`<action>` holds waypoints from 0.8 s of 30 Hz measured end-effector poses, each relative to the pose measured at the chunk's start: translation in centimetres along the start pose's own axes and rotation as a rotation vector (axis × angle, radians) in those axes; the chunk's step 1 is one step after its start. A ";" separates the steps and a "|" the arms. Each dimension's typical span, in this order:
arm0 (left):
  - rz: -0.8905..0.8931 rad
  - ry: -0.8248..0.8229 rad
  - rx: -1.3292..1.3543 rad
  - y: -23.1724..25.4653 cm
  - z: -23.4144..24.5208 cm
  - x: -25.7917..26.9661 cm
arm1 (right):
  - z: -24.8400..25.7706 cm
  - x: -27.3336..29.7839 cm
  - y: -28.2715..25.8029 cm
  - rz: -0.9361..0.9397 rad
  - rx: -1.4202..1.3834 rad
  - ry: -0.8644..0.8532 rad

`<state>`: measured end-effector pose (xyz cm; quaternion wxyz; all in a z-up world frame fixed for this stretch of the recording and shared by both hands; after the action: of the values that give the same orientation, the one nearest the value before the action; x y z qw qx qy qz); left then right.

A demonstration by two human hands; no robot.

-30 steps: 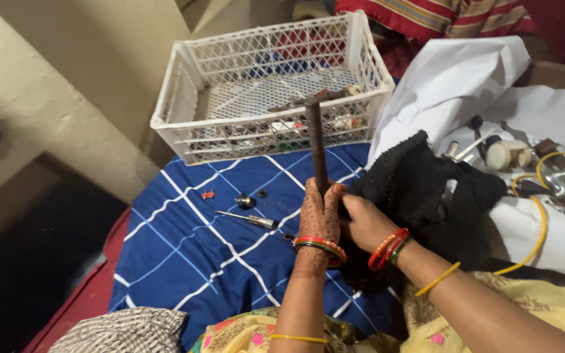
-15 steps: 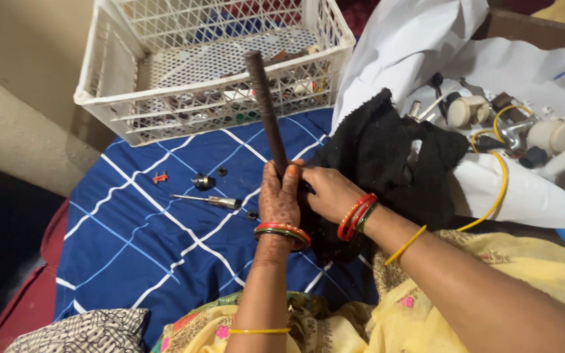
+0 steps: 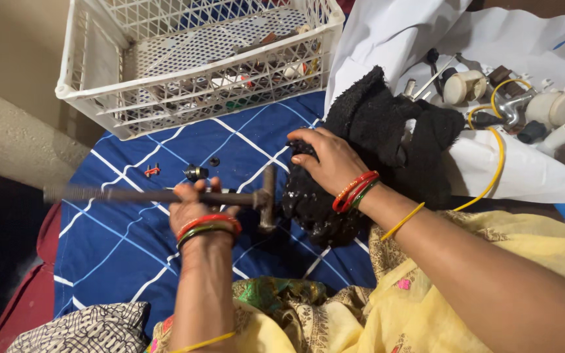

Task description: The person uses a wrench and a hammer to manipulate and adjust a dark metal component on a blue checkered cloth. They repeatedly tighten and loosen parts of the object, occasionally wiping it with a black cloth. The workspace includes a white plastic basket containing various tools and parts.

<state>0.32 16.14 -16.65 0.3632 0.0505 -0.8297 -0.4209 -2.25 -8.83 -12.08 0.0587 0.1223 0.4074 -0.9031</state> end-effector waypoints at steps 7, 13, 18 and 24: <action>0.211 0.122 0.645 -0.7 3.9 -2.7 | -1.6 0.9 -1.4 0.171 -0.190 -0.017; 0.180 0.013 0.559 -1.2 1.8 -0.4 | -2.2 1.0 -2.1 0.230 -0.247 -0.110; 0.190 0.034 0.464 -1.0 0.2 2.9 | -1.5 0.7 -1.6 0.188 -0.308 -0.158; 0.255 0.201 0.538 0.2 1.4 3.6 | -2.0 1.4 -3.2 0.154 -0.224 -0.083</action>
<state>-3.19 15.80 -15.07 0.4668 0.0818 -0.8709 -0.1303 -3.87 -5.23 -11.45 0.1579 0.1086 0.4921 -0.8492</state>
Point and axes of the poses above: each hand's wrist, its own x-axis away from the middle knuckle, its own z-axis out of the back of the hand, y = z × x, the point moved 2 cm from there along -x, towards the middle knuckle, and after that the axes turned 1 degree about y, right-handed, at the moved point
